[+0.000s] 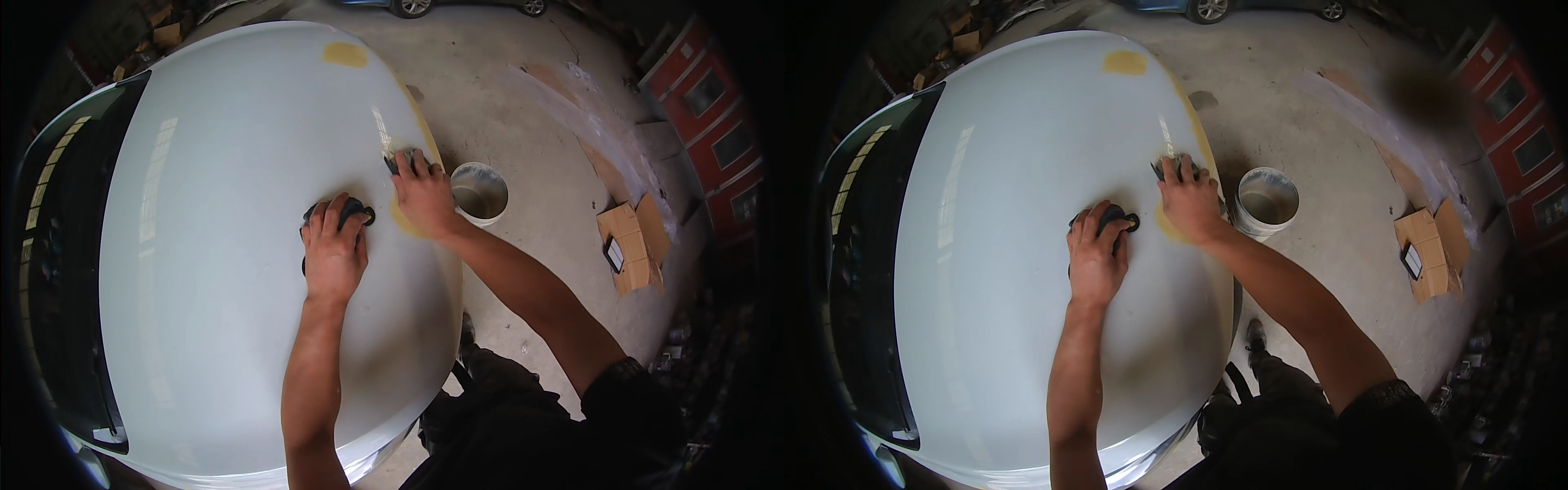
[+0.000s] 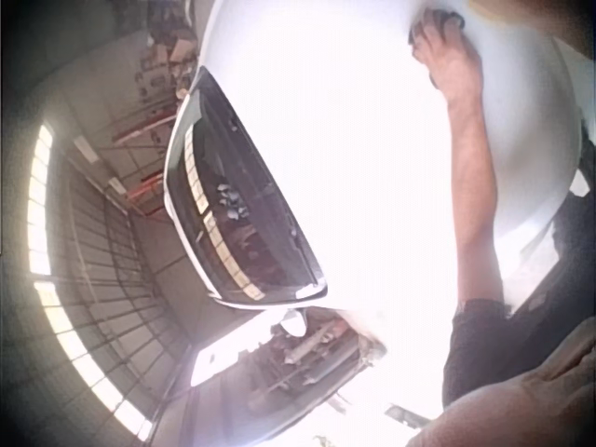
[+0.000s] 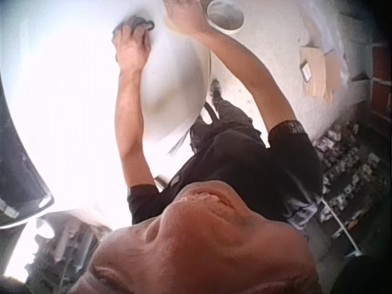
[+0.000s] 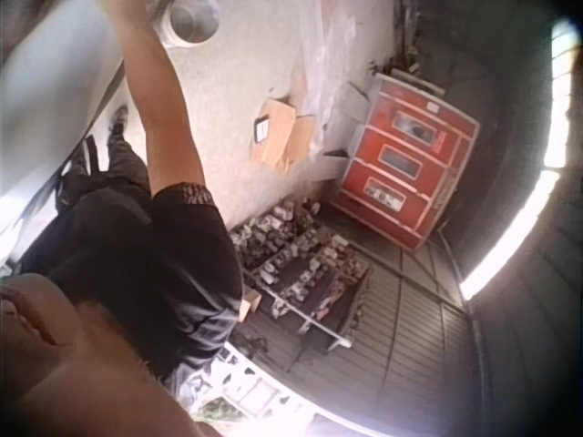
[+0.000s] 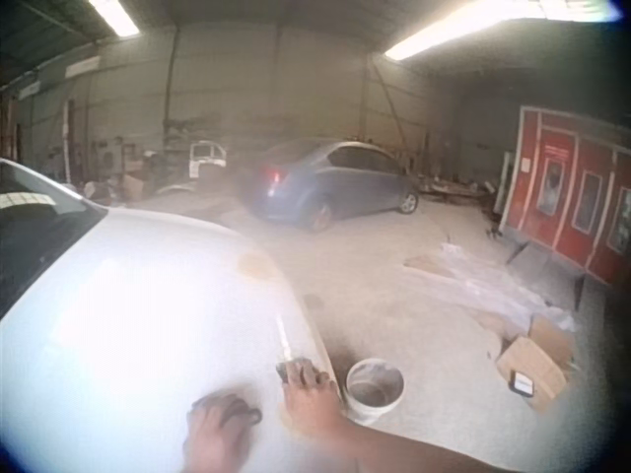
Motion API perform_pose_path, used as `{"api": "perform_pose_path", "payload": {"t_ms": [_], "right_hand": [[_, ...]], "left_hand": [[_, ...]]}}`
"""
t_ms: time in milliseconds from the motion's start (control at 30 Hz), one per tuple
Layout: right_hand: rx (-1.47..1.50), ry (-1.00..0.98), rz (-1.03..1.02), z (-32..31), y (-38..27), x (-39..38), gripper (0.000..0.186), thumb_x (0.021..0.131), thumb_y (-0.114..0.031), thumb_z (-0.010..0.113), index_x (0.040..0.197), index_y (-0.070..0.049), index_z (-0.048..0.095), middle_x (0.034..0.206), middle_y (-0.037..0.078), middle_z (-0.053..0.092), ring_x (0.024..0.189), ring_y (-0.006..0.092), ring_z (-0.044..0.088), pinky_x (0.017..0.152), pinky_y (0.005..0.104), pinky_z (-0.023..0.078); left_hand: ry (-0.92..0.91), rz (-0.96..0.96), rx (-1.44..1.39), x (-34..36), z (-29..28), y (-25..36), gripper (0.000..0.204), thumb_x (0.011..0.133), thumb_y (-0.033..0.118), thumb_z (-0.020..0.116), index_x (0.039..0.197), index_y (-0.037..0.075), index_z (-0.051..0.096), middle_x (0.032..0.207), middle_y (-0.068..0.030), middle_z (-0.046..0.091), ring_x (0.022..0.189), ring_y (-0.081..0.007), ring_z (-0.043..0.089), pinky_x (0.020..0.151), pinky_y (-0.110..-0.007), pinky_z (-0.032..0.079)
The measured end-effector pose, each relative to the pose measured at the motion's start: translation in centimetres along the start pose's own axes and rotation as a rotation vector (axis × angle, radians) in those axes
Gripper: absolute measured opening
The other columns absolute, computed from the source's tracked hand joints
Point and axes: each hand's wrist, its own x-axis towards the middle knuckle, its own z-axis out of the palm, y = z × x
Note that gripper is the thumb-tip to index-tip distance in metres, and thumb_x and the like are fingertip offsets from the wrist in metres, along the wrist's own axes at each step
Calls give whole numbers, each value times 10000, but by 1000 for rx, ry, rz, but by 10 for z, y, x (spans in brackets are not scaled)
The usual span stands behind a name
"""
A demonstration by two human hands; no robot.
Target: The person sands the hood of a white car using a sanding block and a cloth, repeatedly dipping the block into a bucket of water. The person wipes the surface and continues sanding different areas of the hood.
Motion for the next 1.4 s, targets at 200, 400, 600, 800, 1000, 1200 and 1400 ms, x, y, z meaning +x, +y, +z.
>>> {"api": "perform_pose_path", "payload": {"t_ms": [200, 400, 600, 800, 1000, 1200, 1400], "right_hand": [[68, 36, -214, -8, 12, -53, 540, 919, -260, 689, 1427, -113, 578, 1405, 260, 547, 1045, 486, 604, 910, 546, 521], [-28, 45, 57, 36, 23, 17, 473, 953, -275, 647, 1388, -110, 563, 1355, 209, 597, 998, 430, 652, 831, 527, 555], [35, 161, -237, 5, 29, -51, 540, 943, -270, 661, 1432, -80, 535, 1382, 258, 560, 991, 461, 627, 846, 545, 540], [-10, -25, 32, 13, 29, 12, 466, 966, -272, 633, 1387, -88, 554, 1353, 251, 583, 973, 455, 651, 816, 526, 561], [22, 118, -167, 5, 28, -58, 526, 943, -271, 665, 1432, -107, 561, 1404, 265, 541, 1051, 483, 599, 876, 539, 540], [13, -29, -23, 17, 22, 10, 462, 977, -282, 616, 1403, -110, 562, 1415, 222, 550, 1017, 424, 633, 844, 526, 542], [44, 62, -151, 1, 21, -47, 529, 953, -289, 650, 1445, -126, 547, 1440, 249, 529, 1073, 474, 601, 904, 539, 522]], "left_hand": [[26, 8, -8, 3, -1, 2, 248, 811, 34, 753, 1033, 138, 712, 1365, -73, 593, 1237, -341, 539, 992, -462, 444], [32, 22, 15, 2, -3, 4, 242, 813, 37, 755, 1031, 133, 711, 1359, -82, 595, 1233, -342, 543, 992, -463, 445], [19, 10, 20, 1, 0, 2, 221, 825, 75, 749, 1037, 130, 717, 1388, -64, 575, 1251, -323, 528, 989, -477, 439], [33, 32, 32, 0, 0, 2, 217, 826, 78, 749, 1034, 127, 715, 1384, -58, 579, 1246, -324, 532, 990, -474, 438], [25, 26, 36, 0, -1, 4, 210, 831, 85, 751, 1032, 136, 716, 1383, -57, 574, 1242, -323, 530, 976, -474, 444], [14, 18, 63, 2, 0, 5, 234, 818, 69, 765, 1037, 137, 720, 1365, -80, 594, 1238, -341, 546, 1015, -464, 436], [4, 26, 67, 2, -1, 4, 231, 817, 75, 767, 1035, 134, 722, 1376, -76, 583, 1236, -328, 545, 1011, -454, 438]]}}
